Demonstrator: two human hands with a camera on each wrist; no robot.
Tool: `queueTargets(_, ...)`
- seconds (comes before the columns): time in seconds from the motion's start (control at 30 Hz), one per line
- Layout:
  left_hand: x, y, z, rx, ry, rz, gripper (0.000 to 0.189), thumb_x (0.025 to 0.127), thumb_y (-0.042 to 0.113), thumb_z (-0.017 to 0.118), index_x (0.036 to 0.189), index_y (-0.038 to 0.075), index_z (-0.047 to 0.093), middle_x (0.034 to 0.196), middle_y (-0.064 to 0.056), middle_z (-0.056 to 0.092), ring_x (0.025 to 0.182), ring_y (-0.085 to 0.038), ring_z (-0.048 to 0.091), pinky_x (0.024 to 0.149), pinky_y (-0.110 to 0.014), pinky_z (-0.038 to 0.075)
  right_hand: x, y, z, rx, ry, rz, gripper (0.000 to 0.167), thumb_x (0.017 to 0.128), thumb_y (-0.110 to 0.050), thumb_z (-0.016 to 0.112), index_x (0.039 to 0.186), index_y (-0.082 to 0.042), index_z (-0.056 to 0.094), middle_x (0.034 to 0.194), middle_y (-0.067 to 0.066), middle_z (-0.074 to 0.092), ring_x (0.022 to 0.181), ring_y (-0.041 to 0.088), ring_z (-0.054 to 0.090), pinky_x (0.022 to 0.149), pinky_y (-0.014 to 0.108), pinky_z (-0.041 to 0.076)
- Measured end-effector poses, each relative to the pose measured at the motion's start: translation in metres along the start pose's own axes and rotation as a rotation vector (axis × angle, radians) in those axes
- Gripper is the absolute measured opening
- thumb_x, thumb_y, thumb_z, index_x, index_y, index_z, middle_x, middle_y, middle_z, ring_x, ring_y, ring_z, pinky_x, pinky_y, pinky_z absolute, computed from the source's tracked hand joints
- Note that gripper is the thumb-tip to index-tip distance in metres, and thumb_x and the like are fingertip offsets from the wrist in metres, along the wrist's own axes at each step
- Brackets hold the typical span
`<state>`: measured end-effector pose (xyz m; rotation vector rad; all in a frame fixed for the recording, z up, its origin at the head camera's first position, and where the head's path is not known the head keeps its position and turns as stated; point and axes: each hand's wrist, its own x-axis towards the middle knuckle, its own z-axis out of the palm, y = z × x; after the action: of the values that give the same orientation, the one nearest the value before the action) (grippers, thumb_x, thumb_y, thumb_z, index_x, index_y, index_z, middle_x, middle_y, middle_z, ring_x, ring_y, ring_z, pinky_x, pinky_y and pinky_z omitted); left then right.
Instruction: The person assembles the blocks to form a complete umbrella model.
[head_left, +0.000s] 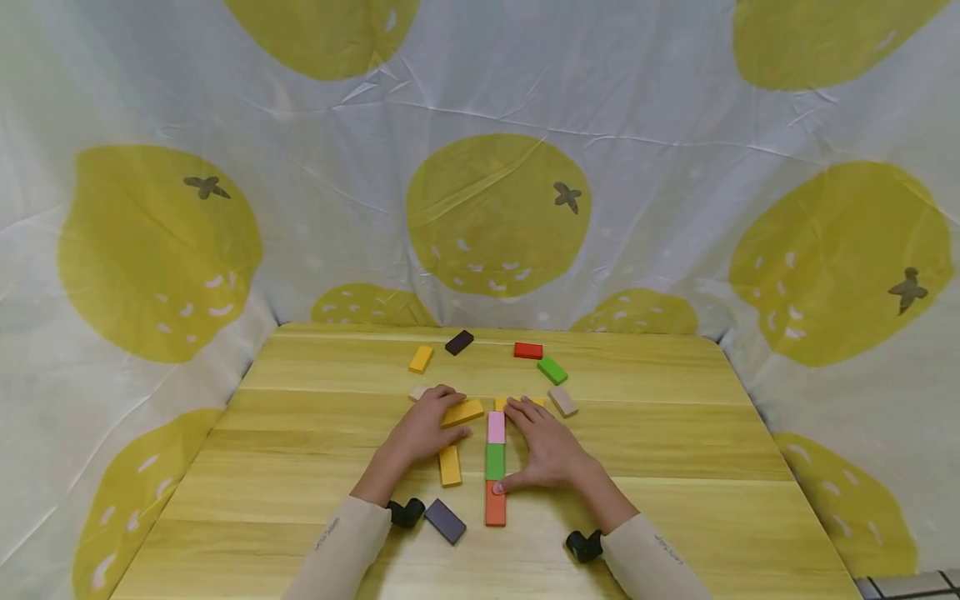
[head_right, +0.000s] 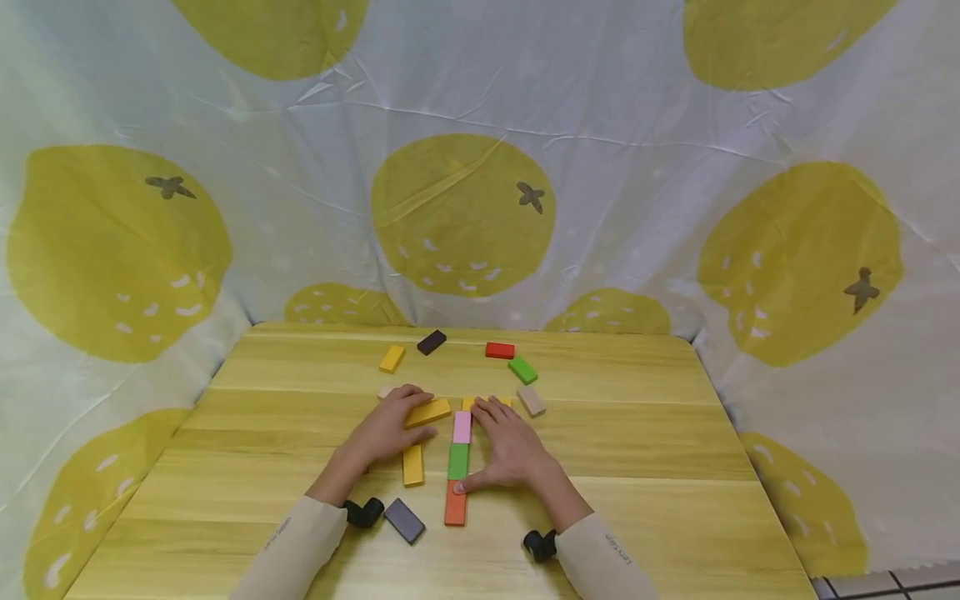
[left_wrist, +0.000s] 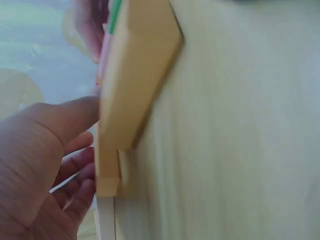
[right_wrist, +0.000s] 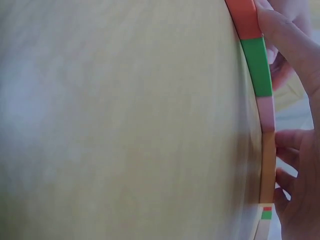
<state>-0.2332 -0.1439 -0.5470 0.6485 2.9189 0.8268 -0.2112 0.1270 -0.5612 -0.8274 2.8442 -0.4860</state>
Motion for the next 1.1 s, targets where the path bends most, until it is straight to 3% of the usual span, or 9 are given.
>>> queueTargets(0.13, 0.004, -0.005, -0.001, 0.044, -0.010, -0.004, 0.046, 0.096, 0.032, 0.074, 0.134, 0.007, 0.068, 0.130, -0.010, 0.063, 0.122, -0.029, 0.057, 0.107, -0.045, 0.051, 0.001, 0.000, 0.000, 0.003, -0.001, 0.005, 0.140, 0.058, -0.099, 0.063, 0.165, -0.017, 0.026, 0.172, -0.002, 0.023, 0.161, 0.026, 0.016, 0.126, 0.052, 0.028)
queueTargets(0.33, 0.012, -0.003, -0.006, 0.078, -0.015, 0.053, 0.036, 0.098, 0.023, 0.073, 0.128, 0.005, 0.071, 0.117, -0.008, 0.066, 0.110, -0.026, 0.062, 0.100, -0.041, 0.054, -0.001, -0.001, -0.001, 0.012, 0.009, 0.004, 0.140, 0.058, -0.097, 0.066, 0.164, -0.015, 0.027, 0.172, 0.000, 0.024, 0.160, 0.027, 0.018, 0.126, 0.052, 0.029)
queueTargets(0.8, 0.037, 0.008, -0.010, 0.070, -0.049, 0.058, 0.033, 0.099, 0.021, 0.071, 0.130, 0.009, 0.071, 0.121, -0.008, 0.066, 0.113, -0.025, 0.062, 0.103, -0.043, 0.052, -0.001, -0.001, -0.002, 0.014, 0.009, 0.008, 0.139, 0.058, -0.098, 0.065, 0.165, -0.017, 0.027, 0.172, -0.001, 0.022, 0.160, 0.026, 0.016, 0.126, 0.052, 0.028)
queueTargets(1.1, 0.041, 0.006, -0.003, 0.054, -0.105, 0.027, 0.034, 0.099, 0.018, 0.071, 0.131, 0.007, 0.071, 0.121, -0.008, 0.066, 0.112, -0.025, 0.062, 0.104, -0.043, 0.052, -0.001, -0.003, -0.004, 0.033, 0.005, 0.006, 0.138, 0.058, -0.096, 0.068, 0.164, -0.017, 0.029, 0.172, -0.001, 0.024, 0.160, 0.027, 0.018, 0.126, 0.053, 0.029)
